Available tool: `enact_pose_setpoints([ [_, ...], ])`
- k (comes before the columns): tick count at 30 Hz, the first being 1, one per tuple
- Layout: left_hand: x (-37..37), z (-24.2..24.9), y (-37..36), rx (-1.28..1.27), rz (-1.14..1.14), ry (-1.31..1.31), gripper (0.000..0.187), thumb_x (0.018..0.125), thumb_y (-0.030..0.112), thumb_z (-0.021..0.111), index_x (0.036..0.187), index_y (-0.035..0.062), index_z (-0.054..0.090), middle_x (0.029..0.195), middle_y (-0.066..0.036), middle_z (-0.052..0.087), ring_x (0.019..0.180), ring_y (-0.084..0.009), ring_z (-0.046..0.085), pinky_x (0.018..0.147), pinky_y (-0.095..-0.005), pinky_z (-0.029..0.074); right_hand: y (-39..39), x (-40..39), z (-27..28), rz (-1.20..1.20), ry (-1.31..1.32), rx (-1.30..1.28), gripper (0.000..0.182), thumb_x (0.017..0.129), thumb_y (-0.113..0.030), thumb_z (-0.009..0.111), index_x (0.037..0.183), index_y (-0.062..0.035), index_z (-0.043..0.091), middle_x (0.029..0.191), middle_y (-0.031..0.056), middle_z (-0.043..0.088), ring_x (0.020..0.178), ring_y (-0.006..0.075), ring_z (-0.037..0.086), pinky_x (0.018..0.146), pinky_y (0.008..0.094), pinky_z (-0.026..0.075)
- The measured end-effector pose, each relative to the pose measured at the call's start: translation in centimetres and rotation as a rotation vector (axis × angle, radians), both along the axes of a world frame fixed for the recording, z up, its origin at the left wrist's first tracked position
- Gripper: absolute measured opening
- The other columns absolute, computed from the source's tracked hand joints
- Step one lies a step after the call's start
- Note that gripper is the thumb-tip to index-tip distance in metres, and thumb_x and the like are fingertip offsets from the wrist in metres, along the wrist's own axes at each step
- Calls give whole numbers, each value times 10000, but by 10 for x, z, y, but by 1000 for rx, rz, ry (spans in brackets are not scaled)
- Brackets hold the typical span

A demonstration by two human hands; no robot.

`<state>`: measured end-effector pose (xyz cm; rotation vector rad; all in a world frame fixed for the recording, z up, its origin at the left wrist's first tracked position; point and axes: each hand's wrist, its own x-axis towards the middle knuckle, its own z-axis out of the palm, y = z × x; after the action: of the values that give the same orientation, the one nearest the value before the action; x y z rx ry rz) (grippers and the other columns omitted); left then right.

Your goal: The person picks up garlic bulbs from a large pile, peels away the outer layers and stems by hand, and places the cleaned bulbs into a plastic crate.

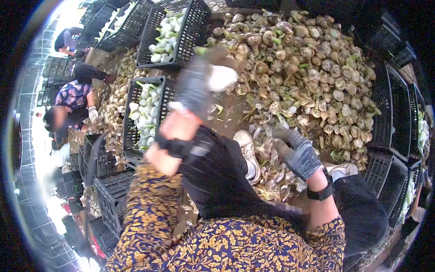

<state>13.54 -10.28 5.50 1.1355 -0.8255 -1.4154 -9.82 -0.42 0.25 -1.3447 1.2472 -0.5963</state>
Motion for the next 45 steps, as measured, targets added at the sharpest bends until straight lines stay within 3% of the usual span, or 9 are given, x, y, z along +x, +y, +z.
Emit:
enact_pose_setpoints([
  [8,204,63,23,-113,640,-1349,426,814,231,547,1125,-48,462,980,-114,556,809,-161,558,716,-247,456,2,-25,-36,241,398,-344,333,846,-280,472,1056,-39,567,985,181,586,903,298,566,775,339,444],
  [10,215,43,7,-293,780,-899,422,818,205,547,1136,-55,450,1010,-138,542,834,-185,557,721,-257,459,-1,-21,-30,150,405,-111,340,855,-293,451,1059,-47,566,989,172,589,914,290,567,786,348,441],
  [18,-7,-57,-77,-258,-167,-878,511,754,294,645,1165,43,474,1166,-119,512,1095,-218,467,923,-299,369,-8,-34,-54,39,267,-233,265,817,-204,490,987,-19,576,895,199,586,842,341,553,739,385,439],
  [22,-63,-115,-109,-1,-431,-1566,600,681,457,616,1169,132,491,1104,-201,522,1004,-319,520,853,-376,415,-13,-51,-74,-37,264,-117,296,812,-219,483,1013,-18,563,916,209,584,869,346,550,765,379,435],
  [29,-74,-217,-141,-43,-436,-1690,420,729,329,584,1100,138,531,1056,-151,564,947,-307,556,762,-413,454,-23,-66,-84,-151,308,-10,315,839,-277,497,1023,-36,581,1000,162,593,932,290,562,808,326,430],
  [32,-76,-197,-140,-69,-378,-1596,308,735,320,565,997,163,598,926,-140,610,849,-301,590,720,-405,464,-26,-66,-82,-179,268,94,304,836,-270,507,1031,-50,582,1009,156,592,930,280,565,799,323,436],
  [35,-86,-160,-133,17,-519,-1526,356,740,359,567,1014,134,591,973,-145,596,911,-317,556,774,-397,438,-31,-69,-96,86,581,-591,306,768,-215,587,1019,-42,563,937,148,602,877,266,580,760,327,454],
  [40,-108,-112,-88,-245,-666,-1223,278,735,323,583,861,81,633,861,-145,620,795,-276,591,681,-349,448,-56,-46,-38,-307,453,-218,450,688,-325,645,1045,-69,543,998,189,563,946,339,514,816,400,416],
  [45,-130,-49,-28,-313,-719,-1107,239,729,281,595,820,64,635,753,-140,618,668,-257,593,602,-341,447,-47,-43,-7,-343,550,-533,415,671,-288,671,1009,-73,559,870,141,591,843,300,558,721,371,449],
])
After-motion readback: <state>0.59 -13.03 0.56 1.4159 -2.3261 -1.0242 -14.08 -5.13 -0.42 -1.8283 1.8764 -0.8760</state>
